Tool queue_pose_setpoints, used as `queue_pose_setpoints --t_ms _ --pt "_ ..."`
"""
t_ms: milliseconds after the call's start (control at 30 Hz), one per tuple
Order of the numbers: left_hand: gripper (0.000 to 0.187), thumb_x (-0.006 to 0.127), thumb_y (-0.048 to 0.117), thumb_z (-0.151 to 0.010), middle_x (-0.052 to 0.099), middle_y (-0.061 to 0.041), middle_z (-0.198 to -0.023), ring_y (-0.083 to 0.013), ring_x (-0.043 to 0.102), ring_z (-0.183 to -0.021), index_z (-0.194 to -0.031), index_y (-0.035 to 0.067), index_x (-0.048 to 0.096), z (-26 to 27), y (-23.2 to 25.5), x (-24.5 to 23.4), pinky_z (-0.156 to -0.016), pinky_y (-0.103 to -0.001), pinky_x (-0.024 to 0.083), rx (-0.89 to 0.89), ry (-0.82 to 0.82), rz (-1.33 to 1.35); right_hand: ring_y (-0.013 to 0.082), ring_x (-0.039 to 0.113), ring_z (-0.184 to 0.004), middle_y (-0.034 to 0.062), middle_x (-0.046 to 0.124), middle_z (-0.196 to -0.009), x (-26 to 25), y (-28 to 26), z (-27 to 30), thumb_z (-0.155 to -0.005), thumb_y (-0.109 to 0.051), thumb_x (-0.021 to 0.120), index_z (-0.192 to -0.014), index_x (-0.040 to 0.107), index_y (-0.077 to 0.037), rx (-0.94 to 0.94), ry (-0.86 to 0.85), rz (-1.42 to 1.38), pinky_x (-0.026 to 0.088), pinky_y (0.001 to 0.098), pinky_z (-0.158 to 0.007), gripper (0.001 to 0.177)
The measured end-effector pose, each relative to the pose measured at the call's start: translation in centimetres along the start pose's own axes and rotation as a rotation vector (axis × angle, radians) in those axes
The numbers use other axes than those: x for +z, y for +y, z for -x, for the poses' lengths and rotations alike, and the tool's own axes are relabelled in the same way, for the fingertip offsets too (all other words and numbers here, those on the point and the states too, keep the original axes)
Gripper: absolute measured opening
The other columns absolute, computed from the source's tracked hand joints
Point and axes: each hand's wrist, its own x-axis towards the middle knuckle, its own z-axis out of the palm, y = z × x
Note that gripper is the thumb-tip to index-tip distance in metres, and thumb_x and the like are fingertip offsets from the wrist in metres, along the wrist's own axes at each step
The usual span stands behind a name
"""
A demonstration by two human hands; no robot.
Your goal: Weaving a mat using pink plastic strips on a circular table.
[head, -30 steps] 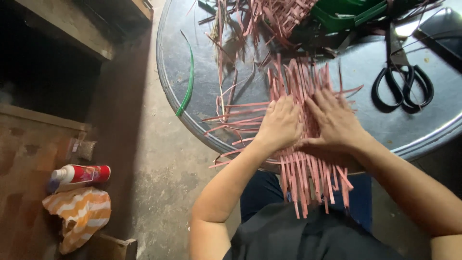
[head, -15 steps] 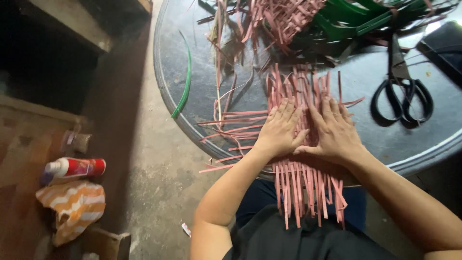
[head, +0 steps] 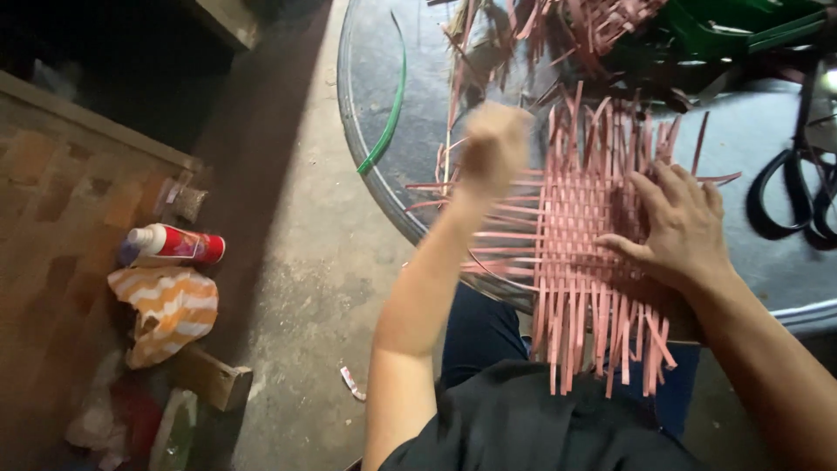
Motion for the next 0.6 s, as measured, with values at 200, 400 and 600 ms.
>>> queue_pose_setpoints --t_ms 200,400,600 --pt "0.045 0.057 0.052 -0.069 0.059 -0.009 -0.086 -0.0282 0.056 -0.079 -0.080 0.008 0.057 0.3 -7.8 -1.7 -0.061 -0.041 0.044 -0.793 -0.675 -0.255 0.0376 0.033 -0.121 0.0171 0.044 -0.127 0.9 0.9 0.4 -0.069 -0.065 0.040 -0.120 0.050 -0.012 0.000 0.149 -0.019 0.022 0.0496 -0.092 0.074" --pt "0.026 0.057 0.039 -0.076 0.054 -0.008 -0.082 -0.0274 0.055 -0.068 -0.070 0.014 0.058 2.1 -7.1 -0.2 -0.056 -0.039 0.046 -0.681 -0.675 -0.195 0.0346 0.043 -0.119 0.0160 0.055 -0.119 2.3 2.3 1.0 -0.074 -0.052 0.058 -0.113 0.059 -0.009 -0.062 0.342 0.036 0.030 0.0450 -0.097 0.058" --pt "0.020 0.047 0.021 -0.074 0.059 -0.015 -0.082 -0.0362 0.054 -0.081 -0.079 0.005 0.058 1.9 -8.5 2.2 -0.068 -0.046 0.044 -0.542 -0.680 -0.330 0.0336 0.046 -0.115 0.0154 0.057 -0.115 1.5 1.8 0.9 -0.078 -0.048 0.057 -0.112 0.059 -0.007 -0.059 0.415 -0.001 0.028 0.0447 -0.096 0.053"
